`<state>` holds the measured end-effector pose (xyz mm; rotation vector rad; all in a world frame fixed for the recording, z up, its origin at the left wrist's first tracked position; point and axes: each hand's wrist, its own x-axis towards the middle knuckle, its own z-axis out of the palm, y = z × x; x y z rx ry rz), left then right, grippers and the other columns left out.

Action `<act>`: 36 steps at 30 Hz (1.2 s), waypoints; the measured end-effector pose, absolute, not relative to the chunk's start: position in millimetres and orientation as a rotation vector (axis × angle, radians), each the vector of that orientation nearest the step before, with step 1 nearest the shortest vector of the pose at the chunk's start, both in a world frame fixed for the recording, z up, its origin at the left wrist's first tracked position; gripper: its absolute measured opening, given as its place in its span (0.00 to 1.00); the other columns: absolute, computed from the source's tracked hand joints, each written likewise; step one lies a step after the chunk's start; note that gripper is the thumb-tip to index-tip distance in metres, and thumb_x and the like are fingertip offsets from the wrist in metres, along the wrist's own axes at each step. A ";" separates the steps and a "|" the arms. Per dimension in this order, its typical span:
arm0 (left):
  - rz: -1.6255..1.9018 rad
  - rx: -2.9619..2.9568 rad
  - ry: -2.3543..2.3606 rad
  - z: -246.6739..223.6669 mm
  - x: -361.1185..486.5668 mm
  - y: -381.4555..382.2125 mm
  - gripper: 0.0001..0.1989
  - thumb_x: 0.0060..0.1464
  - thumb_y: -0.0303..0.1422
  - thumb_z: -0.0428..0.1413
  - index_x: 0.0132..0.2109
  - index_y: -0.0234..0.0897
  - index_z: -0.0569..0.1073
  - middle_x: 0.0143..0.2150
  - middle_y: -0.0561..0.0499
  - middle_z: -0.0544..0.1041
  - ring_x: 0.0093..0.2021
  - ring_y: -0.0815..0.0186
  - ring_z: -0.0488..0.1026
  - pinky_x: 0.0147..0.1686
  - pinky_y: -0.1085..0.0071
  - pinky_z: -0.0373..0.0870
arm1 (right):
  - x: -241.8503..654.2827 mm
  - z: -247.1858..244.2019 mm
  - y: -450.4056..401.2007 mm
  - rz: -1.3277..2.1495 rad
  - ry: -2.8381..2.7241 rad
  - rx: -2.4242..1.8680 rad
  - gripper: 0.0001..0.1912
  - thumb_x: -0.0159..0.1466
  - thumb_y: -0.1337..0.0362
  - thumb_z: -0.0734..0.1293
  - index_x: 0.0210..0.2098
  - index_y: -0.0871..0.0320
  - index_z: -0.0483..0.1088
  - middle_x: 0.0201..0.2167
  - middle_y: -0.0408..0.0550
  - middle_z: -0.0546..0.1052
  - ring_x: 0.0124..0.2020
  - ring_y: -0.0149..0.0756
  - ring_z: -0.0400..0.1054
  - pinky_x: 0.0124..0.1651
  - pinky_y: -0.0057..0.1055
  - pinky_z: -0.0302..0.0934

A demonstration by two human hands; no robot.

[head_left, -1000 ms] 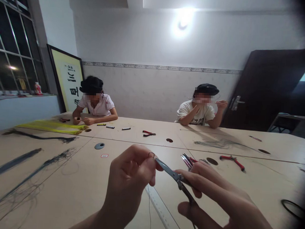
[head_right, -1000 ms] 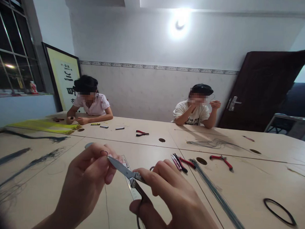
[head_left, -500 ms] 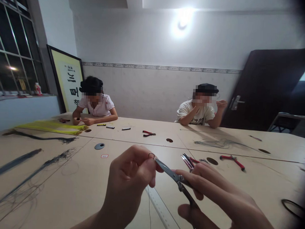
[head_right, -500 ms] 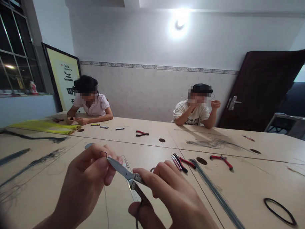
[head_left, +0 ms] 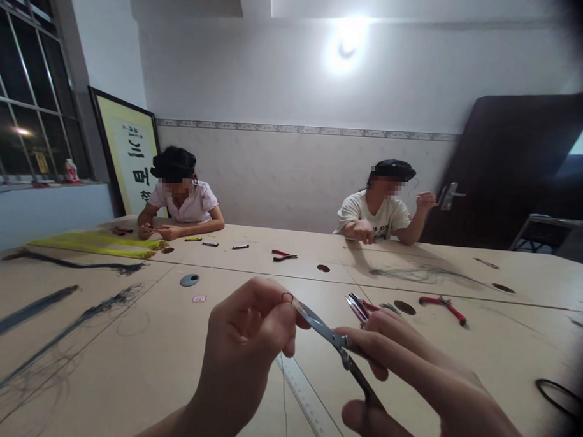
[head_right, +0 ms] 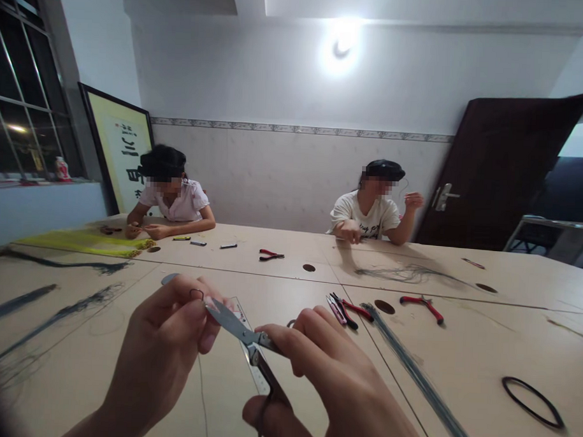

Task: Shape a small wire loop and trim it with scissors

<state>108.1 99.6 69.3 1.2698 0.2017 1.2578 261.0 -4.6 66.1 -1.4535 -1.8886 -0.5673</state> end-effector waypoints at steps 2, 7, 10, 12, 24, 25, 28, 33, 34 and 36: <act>1.257 1.284 0.214 68.7 108.2 100.3 0.10 0.51 0.26 0.57 0.25 0.43 0.76 0.20 0.61 0.71 0.20 0.75 0.63 0.28 0.75 0.67 | 260.1 65.8 -4.0 -0.574 -1.875 -1.463 0.13 0.65 0.53 0.62 0.48 0.46 0.66 0.35 0.44 0.75 0.35 0.37 0.74 0.31 0.24 0.73; 1.264 1.294 0.231 69.5 108.0 99.6 0.11 0.51 0.26 0.57 0.24 0.43 0.75 0.18 0.60 0.70 0.20 0.74 0.62 0.28 0.74 0.66 | 258.7 63.5 -3.9 -0.550 -1.865 -1.463 0.13 0.66 0.52 0.61 0.47 0.47 0.68 0.34 0.44 0.76 0.34 0.37 0.74 0.30 0.24 0.72; 1.261 1.297 0.234 69.8 107.8 98.8 0.11 0.51 0.26 0.57 0.24 0.43 0.76 0.19 0.60 0.71 0.19 0.74 0.62 0.25 0.75 0.64 | 257.6 63.4 -3.6 -0.528 -1.851 -1.478 0.13 0.65 0.52 0.63 0.45 0.48 0.71 0.33 0.45 0.76 0.33 0.39 0.74 0.28 0.26 0.72; 1.259 1.292 0.232 69.5 108.0 98.8 0.10 0.51 0.26 0.57 0.24 0.43 0.76 0.20 0.60 0.72 0.19 0.74 0.62 0.25 0.76 0.64 | 255.3 64.0 -3.0 -0.558 -1.801 -1.490 0.13 0.63 0.52 0.65 0.43 0.48 0.74 0.32 0.46 0.77 0.32 0.41 0.74 0.27 0.29 0.72; 1.238 1.306 0.221 67.7 108.9 100.2 0.11 0.52 0.26 0.56 0.25 0.44 0.76 0.20 0.60 0.71 0.20 0.74 0.62 0.25 0.77 0.63 | 249.1 64.0 -2.3 -0.600 -1.712 -1.506 0.13 0.59 0.54 0.68 0.42 0.48 0.76 0.30 0.46 0.77 0.34 0.44 0.75 0.31 0.33 0.73; 1.238 1.308 0.225 67.7 108.7 100.1 0.11 0.53 0.26 0.56 0.25 0.44 0.76 0.19 0.60 0.70 0.20 0.74 0.62 0.25 0.76 0.64 | 251.8 63.3 -3.4 -0.589 -1.744 -1.508 0.13 0.60 0.54 0.67 0.43 0.48 0.75 0.31 0.46 0.77 0.35 0.44 0.75 0.31 0.33 0.73; 1.235 1.318 0.235 67.3 108.1 100.5 0.11 0.53 0.26 0.57 0.25 0.44 0.76 0.19 0.59 0.70 0.20 0.74 0.62 0.25 0.75 0.63 | 259.1 61.5 -5.4 -0.558 -1.852 -1.499 0.14 0.62 0.52 0.66 0.46 0.48 0.72 0.35 0.47 0.77 0.36 0.42 0.74 0.31 0.30 0.73; 1.238 1.312 0.224 66.5 107.3 100.9 0.11 0.52 0.26 0.56 0.25 0.44 0.76 0.19 0.59 0.70 0.20 0.73 0.62 0.26 0.75 0.63 | 261.3 60.8 -5.8 -0.559 -1.884 -1.487 0.12 0.65 0.52 0.63 0.45 0.48 0.69 0.36 0.46 0.76 0.36 0.39 0.74 0.31 0.26 0.73; 1.234 1.310 0.219 66.6 107.4 100.8 0.11 0.52 0.26 0.56 0.25 0.43 0.76 0.19 0.59 0.71 0.20 0.73 0.62 0.27 0.74 0.64 | 260.7 61.1 -6.1 -0.561 -1.880 -1.489 0.12 0.66 0.52 0.62 0.45 0.48 0.69 0.36 0.46 0.76 0.35 0.38 0.74 0.31 0.26 0.73; 1.229 1.304 0.215 67.1 107.9 100.5 0.11 0.52 0.25 0.56 0.25 0.43 0.76 0.20 0.59 0.71 0.20 0.73 0.62 0.27 0.74 0.64 | 259.3 62.4 -6.8 -0.561 -1.882 -1.479 0.11 0.66 0.52 0.62 0.44 0.48 0.69 0.36 0.45 0.76 0.35 0.37 0.74 0.31 0.25 0.72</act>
